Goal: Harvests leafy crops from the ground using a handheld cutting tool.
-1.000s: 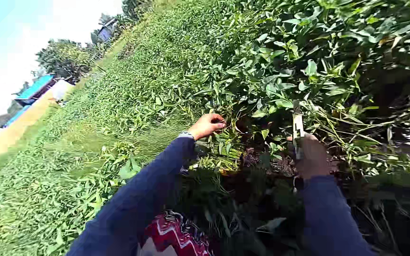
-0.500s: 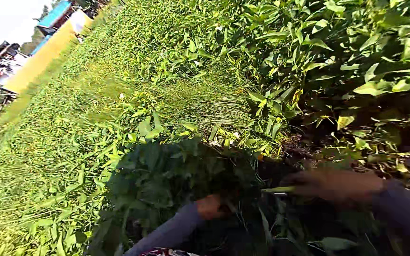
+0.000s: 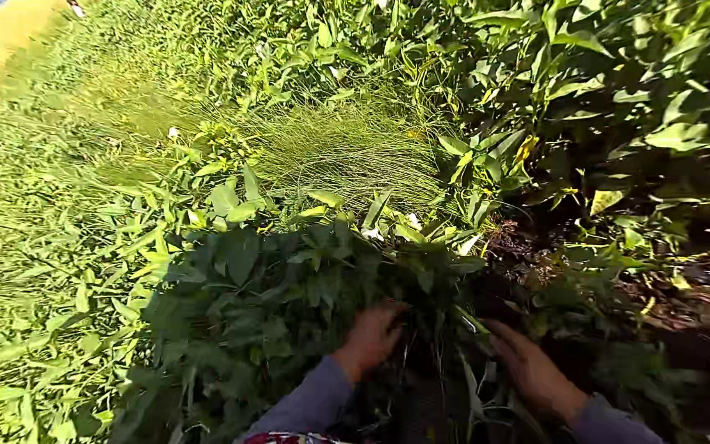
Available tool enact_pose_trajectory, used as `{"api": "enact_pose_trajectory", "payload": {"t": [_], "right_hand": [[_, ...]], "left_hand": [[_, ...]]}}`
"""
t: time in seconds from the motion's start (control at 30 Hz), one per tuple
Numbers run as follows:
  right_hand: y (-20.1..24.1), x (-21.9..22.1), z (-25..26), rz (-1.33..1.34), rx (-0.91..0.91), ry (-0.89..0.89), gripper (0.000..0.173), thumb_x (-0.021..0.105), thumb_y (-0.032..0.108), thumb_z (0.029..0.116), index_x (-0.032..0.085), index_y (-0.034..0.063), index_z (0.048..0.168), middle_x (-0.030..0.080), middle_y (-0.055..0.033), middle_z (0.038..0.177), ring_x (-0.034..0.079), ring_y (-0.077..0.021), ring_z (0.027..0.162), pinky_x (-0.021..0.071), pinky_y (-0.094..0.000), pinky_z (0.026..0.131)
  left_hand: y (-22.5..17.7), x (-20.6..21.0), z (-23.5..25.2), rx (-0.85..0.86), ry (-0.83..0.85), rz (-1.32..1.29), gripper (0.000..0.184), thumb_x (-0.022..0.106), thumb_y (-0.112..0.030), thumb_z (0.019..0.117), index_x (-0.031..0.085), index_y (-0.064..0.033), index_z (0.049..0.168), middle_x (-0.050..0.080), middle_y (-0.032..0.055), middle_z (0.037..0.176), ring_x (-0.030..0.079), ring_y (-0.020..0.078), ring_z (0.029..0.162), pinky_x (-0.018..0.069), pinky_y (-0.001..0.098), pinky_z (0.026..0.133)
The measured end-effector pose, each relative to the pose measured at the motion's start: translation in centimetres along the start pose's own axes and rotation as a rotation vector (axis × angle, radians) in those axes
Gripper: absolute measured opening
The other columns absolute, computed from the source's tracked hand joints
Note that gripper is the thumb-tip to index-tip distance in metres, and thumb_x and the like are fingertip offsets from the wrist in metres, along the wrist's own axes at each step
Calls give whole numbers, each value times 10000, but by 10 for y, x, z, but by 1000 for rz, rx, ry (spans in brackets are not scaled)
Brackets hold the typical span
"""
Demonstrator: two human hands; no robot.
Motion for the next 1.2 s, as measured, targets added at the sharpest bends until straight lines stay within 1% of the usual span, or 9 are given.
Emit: {"api": "enact_pose_trajectory", "payload": {"t": [0.13,0.23,0.43,0.53,0.6,0.67,0.83,1.03,1.2], "right_hand": [[6,-5,2,152,214,-19,396,383,243,1116,516,99,1460,629,-187,1201,649,-276,921,549,-480,771],[-7,-9,7,186,288,-14,408,397,262,1117,507,107,1478,606,-212,1316,652,-327,1052,546,-530,852],[21,-20,-5,155,185,144,382,426,299,1099,538,181,1444,622,-77,961,523,-144,609,474,-339,541],[37,-25,-18,-142,65,304,372,429,275,1092,575,149,1409,654,-125,1002,603,-209,738,520,-429,684],[50,-22,-31,-405,10,425,372,462,260,1089,578,145,1423,675,-175,1109,658,-302,925,524,-528,839],[54,-13,-46,-611,-70,532,406,516,251,1067,553,160,1461,626,-240,1291,633,-429,1146,491,-642,965],[43,26,-83,-507,-194,729,381,556,200,1045,592,107,1413,625,-269,1278,623,-465,1149,484,-668,956],[41,44,-86,-468,-259,876,332,542,163,1054,621,81,1366,651,-262,1222,637,-445,1131,482,-641,968],[40,43,-81,-504,-221,856,352,530,173,1059,609,115,1397,650,-243,1260,633,-424,1159,473,-623,996]], "left_hand": [[24,8,26,94,-157,109,374,610,-157,1014,658,-87,1378,566,193,1478,511,367,1398,400,535,1175],[71,-16,36,-264,-112,9,473,588,-253,1049,533,-51,1473,555,213,1474,562,369,1342,446,546,1131],[71,-57,29,-237,-250,-266,354,618,-179,1038,620,-49,1367,667,229,1283,668,394,1124,535,599,966],[36,-76,14,-212,-149,-302,317,603,-216,1046,652,-34,1300,693,206,1183,693,333,977,571,547,868],[11,-81,10,-184,136,-340,223,612,-193,1039,690,-8,1137,705,123,904,641,188,690,557,378,647],[-7,-76,9,-93,465,-499,218,579,-167,1052,707,8,1078,733,60,854,654,97,633,567,264,604],[-20,-15,19,67,540,-943,247,463,-99,1051,637,31,1169,721,129,1148,733,207,984,614,377,907],[-14,78,28,184,265,183,295,621,-178,1006,697,-26,1247,649,198,1336,580,367,1310,456,550,1115],[2,99,31,78,275,379,356,574,-46,999,629,-8,1349,595,220,1411,539,399,1350,451,559,1113]]}}
Point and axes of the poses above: each hand's wrist, its own z-axis towards the middle knuckle, its own x-axis out of the palm, y = z × x, the point moved 2 cm from there along z, towards the middle knuckle
